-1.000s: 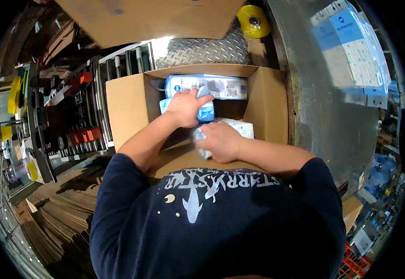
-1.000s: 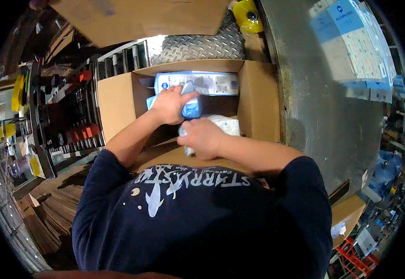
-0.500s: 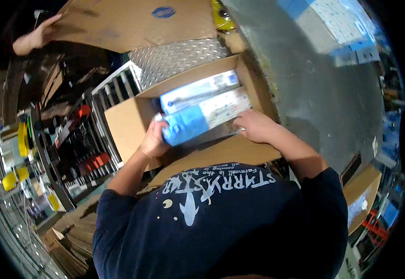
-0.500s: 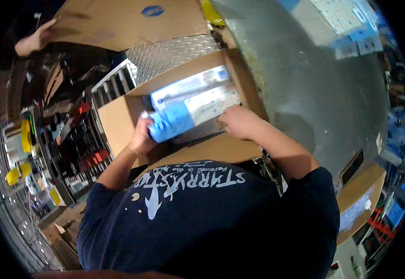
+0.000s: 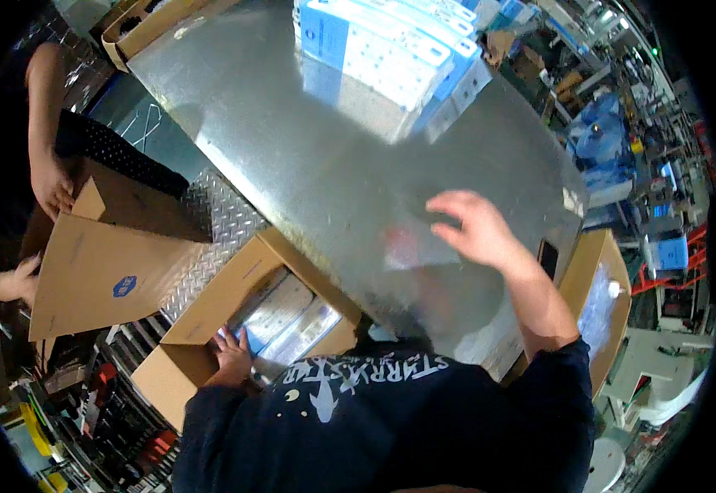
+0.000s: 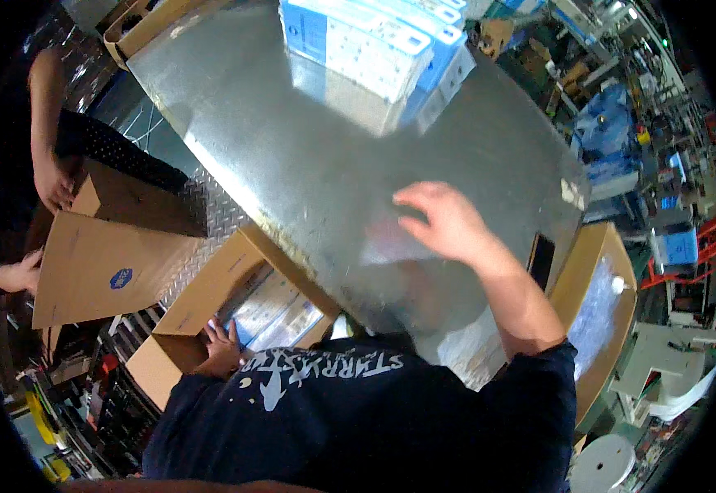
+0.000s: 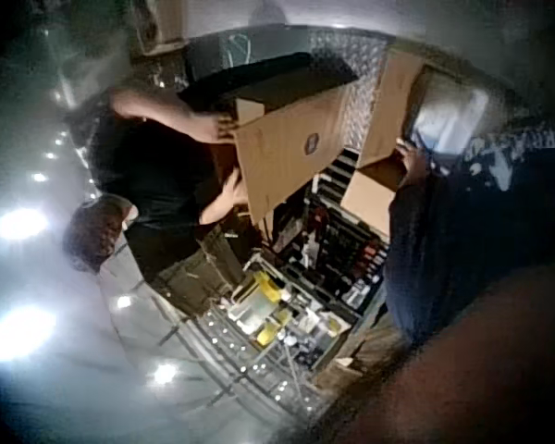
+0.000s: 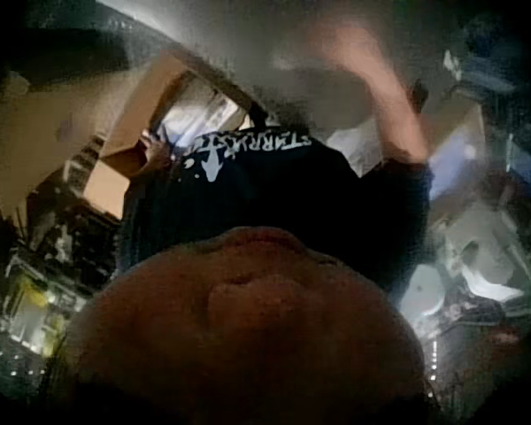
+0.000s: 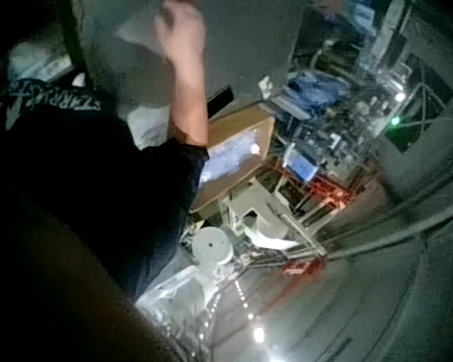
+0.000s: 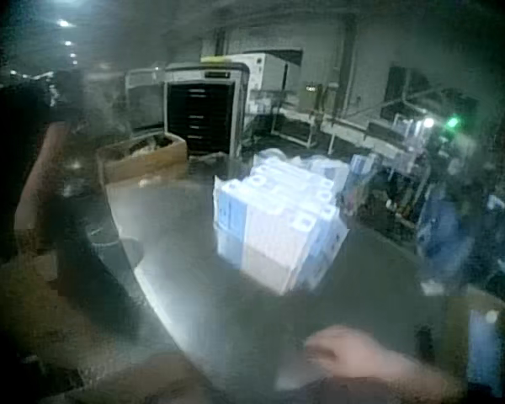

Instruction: The person assembles cardboard boxes and packs them with blue and white rectangular packages, using a packing machine to seal the boxes and placing them on a conveyor system.

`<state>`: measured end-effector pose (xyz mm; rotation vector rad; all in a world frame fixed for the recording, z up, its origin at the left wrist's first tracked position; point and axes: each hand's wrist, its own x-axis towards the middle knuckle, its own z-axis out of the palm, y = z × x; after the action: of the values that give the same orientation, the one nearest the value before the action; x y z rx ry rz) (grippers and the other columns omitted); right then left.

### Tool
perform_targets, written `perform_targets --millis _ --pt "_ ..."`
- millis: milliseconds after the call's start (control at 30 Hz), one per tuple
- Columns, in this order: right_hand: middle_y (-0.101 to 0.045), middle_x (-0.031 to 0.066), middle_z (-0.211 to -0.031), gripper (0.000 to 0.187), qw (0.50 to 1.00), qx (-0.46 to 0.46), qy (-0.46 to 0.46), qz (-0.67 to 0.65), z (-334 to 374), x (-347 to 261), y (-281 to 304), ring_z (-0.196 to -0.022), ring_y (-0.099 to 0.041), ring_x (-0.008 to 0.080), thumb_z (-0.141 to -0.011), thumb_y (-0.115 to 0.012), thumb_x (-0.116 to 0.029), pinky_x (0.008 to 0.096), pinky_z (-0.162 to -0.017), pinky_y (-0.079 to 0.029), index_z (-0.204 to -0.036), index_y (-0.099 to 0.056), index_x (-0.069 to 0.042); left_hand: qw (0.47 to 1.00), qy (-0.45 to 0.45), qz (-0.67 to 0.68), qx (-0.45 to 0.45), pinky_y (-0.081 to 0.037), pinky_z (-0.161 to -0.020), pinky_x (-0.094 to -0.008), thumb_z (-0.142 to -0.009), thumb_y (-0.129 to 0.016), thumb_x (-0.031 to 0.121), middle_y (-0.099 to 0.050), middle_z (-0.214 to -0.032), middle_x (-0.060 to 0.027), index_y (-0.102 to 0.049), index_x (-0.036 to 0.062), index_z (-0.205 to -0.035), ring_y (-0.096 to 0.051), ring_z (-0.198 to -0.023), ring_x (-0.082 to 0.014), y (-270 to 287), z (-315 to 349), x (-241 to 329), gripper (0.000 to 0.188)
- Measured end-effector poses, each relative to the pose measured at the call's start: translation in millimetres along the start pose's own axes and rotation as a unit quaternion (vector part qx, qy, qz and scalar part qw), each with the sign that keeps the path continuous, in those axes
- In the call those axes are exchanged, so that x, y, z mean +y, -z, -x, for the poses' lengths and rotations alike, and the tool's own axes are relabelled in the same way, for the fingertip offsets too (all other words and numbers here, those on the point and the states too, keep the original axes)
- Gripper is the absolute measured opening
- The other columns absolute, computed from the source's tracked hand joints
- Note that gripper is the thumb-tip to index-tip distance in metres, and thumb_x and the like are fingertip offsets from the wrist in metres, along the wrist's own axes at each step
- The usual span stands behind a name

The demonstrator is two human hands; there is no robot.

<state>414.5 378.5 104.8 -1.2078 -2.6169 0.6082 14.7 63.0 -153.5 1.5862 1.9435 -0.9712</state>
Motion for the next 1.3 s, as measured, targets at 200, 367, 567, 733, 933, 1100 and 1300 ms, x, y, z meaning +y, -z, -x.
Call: perform_targets --millis 200,367,567,733,933,1100,1300 --pt "-0.047 0.0164 -0.129 0.064 0.953 0.177 -0.006 0.245 -192.9 56.3 66.5 -0.114 -0.048 0.033 -0.069 -0.07 -0.031 0.0404 -0.096 -0.04 -0.127 -0.049 -0.012 0.696 -0.005 0.7 -0.16 -0.038 -0.092 -0.0511 -0.082 -0.053 0.054 -0.036 -0.138 -0.0132 -0.027 0.0179 -0.14 -0.041 -0.122 -0.0359 7.9 -61.1 -33.9 0.073" --pt "-0.047 0.0179 -0.124 0.079 0.958 0.091 -0.158 0.22 -248.6 96.9 49.0 -0.113 -0.047 0.0361 -0.063 -0.07 -0.042 0.042 -0.095 -0.04 -0.134 -0.042 -0.02 0.724 -0.05 0.678 0.113 -0.036 -0.095 -0.0491 -0.075 -0.059 0.033 -0.037 -0.137 -0.0158 -0.038 0.0156 -0.128 -0.039 -0.122 -0.0371 45.2 -30.7 43.2 0.06" --pt "-0.056 0.0201 -0.109 0.072 0.985 0.04 -0.111 0.127 -215.3 90.4 56.3 -0.103 -0.055 0.0332 -0.065 -0.07 -0.048 0.0381 -0.083 -0.045 -0.127 -0.05 -0.017 0.811 -0.139 0.422 0.382 -0.034 -0.097 -0.0467 -0.066 -0.067 0.007 -0.038 -0.135 -0.0189 -0.051 0.0129 -0.113 -0.037 -0.123 -0.0385 134.7 37.4 -2.3 0.05" --pt "-0.049 0.0167 -0.126 0.067 0.938 0.212 -0.162 0.22 -224.6 172.8 75.3 -0.114 -0.048 0.034 -0.071 -0.068 -0.046 0.0425 -0.09 -0.045 -0.128 -0.05 -0.013 0.889 0.039 0.056 0.453 -0.029 -0.099 -0.0488 -0.067 -0.071 0.017 -0.033 -0.136 -0.0191 -0.052 0.0143 -0.119 -0.031 -0.123 -0.0415 278.0 19.2 -41.6 0.056" --pt "-0.052 0.0164 -0.118 0.05 0.951 0.127 -0.156 0.236 -234.0 137.8 64.5 -0.111 -0.049 0.0339 -0.082 -0.058 -0.039 0.0433 -0.091 -0.044 -0.127 -0.052 -0.017 0.897 0.114 0.136 0.404 -0.048 -0.069 -0.043 -0.082 -0.062 0.025 -0.06 -0.107 -0.0163 -0.055 0.0201 -0.116 -0.06 -0.086 -0.0351 303.7 -23.3 -73.1 0.035" --pt "-0.058 0.0188 -0.116 0.048 0.949 0.166 -0.222 0.147 -263.4 160.1 95.3 -0.106 -0.055 0.0346 -0.09 -0.048 -0.038 0.0433 -0.089 -0.044 -0.133 -0.042 -0.019 0.86 0.0 0.4 0.318 -0.048 -0.064 -0.0436 -0.091 -0.049 0.032 -0.064 -0.078 -0.0165 -0.06 0.01 -0.106 -0.063 -0.071 -0.0342 303.0 -78.5 -114.9 0.029" --pt "-0.033 0.0154 -0.142 0.061 0.884 0.084 -0.247 0.388 -292.1 203.5 96.5 -0.133 -0.026 0.0344 -0.081 -0.062 -0.042 0.0493 -0.104 -0.032 -0.134 -0.039 -0.023 0.857 0.059 0.247 0.449 -0.043 -0.083 -0.0413 -0.081 -0.06 0.019 -0.056 -0.107 -0.0139 -0.063 0.014 -0.107 -0.053 -0.1 -0.0325 161.2 -189.2 -90.4 0.027"
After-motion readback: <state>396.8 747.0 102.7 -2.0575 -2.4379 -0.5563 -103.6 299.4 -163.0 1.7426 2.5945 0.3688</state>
